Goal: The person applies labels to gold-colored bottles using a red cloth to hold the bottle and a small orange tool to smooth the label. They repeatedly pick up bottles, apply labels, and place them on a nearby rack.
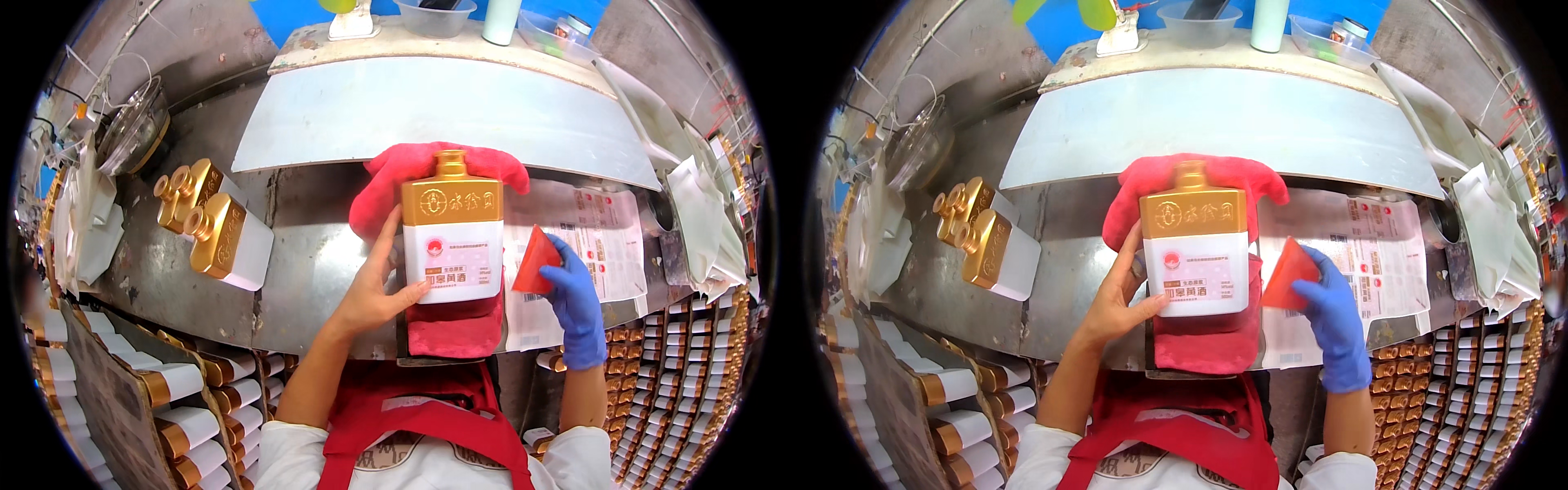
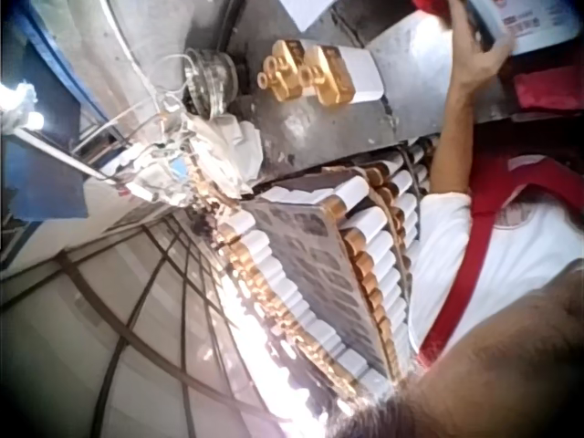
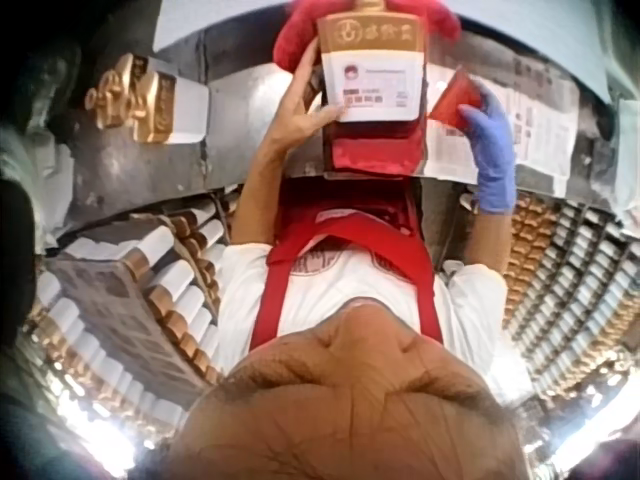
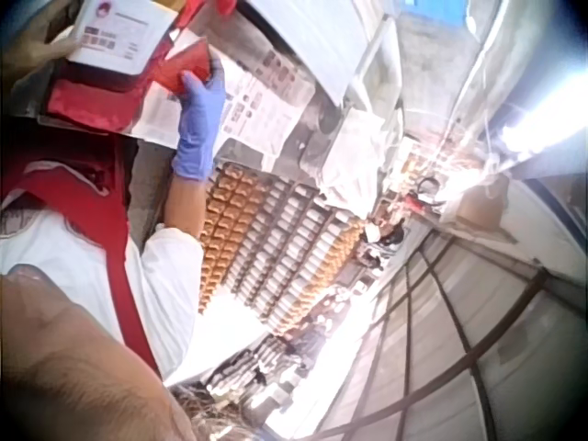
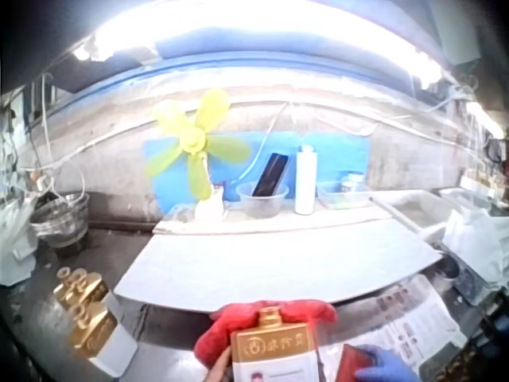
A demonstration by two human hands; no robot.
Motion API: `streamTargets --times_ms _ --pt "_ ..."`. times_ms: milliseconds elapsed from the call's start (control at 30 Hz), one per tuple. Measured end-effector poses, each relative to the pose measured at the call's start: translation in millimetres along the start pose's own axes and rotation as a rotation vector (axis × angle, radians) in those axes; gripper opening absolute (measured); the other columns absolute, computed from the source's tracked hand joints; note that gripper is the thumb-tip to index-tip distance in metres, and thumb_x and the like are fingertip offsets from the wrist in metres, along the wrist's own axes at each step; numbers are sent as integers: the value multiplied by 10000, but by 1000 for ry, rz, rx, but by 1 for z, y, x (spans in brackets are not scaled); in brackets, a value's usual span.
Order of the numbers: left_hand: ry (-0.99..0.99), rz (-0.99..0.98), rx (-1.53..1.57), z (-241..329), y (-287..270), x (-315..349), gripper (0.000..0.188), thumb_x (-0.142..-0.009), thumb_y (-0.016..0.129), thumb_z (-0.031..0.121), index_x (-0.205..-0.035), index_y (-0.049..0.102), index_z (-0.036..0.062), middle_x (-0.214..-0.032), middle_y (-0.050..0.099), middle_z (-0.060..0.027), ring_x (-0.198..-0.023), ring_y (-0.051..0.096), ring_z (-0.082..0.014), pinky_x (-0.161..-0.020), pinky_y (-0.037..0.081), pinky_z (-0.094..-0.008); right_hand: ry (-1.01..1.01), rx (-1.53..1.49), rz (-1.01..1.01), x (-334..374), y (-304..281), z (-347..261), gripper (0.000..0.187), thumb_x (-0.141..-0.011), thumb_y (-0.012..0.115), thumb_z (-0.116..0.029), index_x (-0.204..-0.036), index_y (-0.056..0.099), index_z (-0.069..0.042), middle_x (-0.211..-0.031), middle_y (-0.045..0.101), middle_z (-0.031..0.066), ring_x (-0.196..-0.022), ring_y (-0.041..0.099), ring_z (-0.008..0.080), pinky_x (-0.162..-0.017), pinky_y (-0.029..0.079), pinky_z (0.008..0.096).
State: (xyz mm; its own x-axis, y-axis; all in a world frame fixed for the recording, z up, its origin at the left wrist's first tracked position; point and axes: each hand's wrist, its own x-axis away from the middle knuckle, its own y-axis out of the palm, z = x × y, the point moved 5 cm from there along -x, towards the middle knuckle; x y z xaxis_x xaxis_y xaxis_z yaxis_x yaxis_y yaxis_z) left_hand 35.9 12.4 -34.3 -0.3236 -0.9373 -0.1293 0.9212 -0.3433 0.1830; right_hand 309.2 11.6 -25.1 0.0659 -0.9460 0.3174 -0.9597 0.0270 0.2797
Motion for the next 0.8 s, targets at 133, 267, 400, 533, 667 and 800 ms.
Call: streamTargets --times_ms 133,267,400,533,667,800 --pt "36 -21 -211 0 2 9 1112 -706 766 86 -1492 -18 12 -1530 169 -181 -1405 211 -275 -1132 194 -380 -451 399 29 37 63 -23 536 -776 657 55 -1264 458 -40 -1213 508 61 -1061 554 146 -877 488 278" --pt "39 24 -355 2 10 15 1197 -657 824 99 -1484 -35 -1 -1514 210 -188 -1398 237 -269 -1129 208 -367 -399 515 -44 35 88 -16 475 -791 665 24 -1231 501 -45 -1162 561 58 -1018 574 122 -842 486 267" --pt "97 79 -427 0 16 17 1166 -676 817 89 -1485 -17 -4 -1504 228 -201 -1385 265 -274 -1120 232 -363 -401 556 -39 28 91 -13 445 -797 666 12 -1215 524 -44 -1131 585 49 -999 580 109 -818 482 260" --pt "115 106 -416 -2 16 18 1148 -671 818 79 -1486 15 -10 -1494 250 -201 -1373 290 -273 -1110 256 -359 -417 575 -48 25 93 -12 434 -799 663 11 -1210 535 -48 -1123 589 49 -988 580 107 -809 481 261" --pt "124 123 -431 0 16 18 1143 -663 824 77 -1486 36 -12 -1488 264 -197 -1365 308 -271 -1104 270 -360 -422 602 -44 24 93 -13 432 -800 662 12 -1209 536 -49 -1125 589 54 -983 582 107 -807 482 260" --pt "125 128 -425 0 16 18 1143 -666 829 86 -1486 39 -11 -1484 273 -197 -1361 315 -273 -1100 277 -363 -428 616 -41 22 94 -13 424 -802 661 14 -1204 541 -48 -1119 593 56 -978 584 108 -807 483 260"
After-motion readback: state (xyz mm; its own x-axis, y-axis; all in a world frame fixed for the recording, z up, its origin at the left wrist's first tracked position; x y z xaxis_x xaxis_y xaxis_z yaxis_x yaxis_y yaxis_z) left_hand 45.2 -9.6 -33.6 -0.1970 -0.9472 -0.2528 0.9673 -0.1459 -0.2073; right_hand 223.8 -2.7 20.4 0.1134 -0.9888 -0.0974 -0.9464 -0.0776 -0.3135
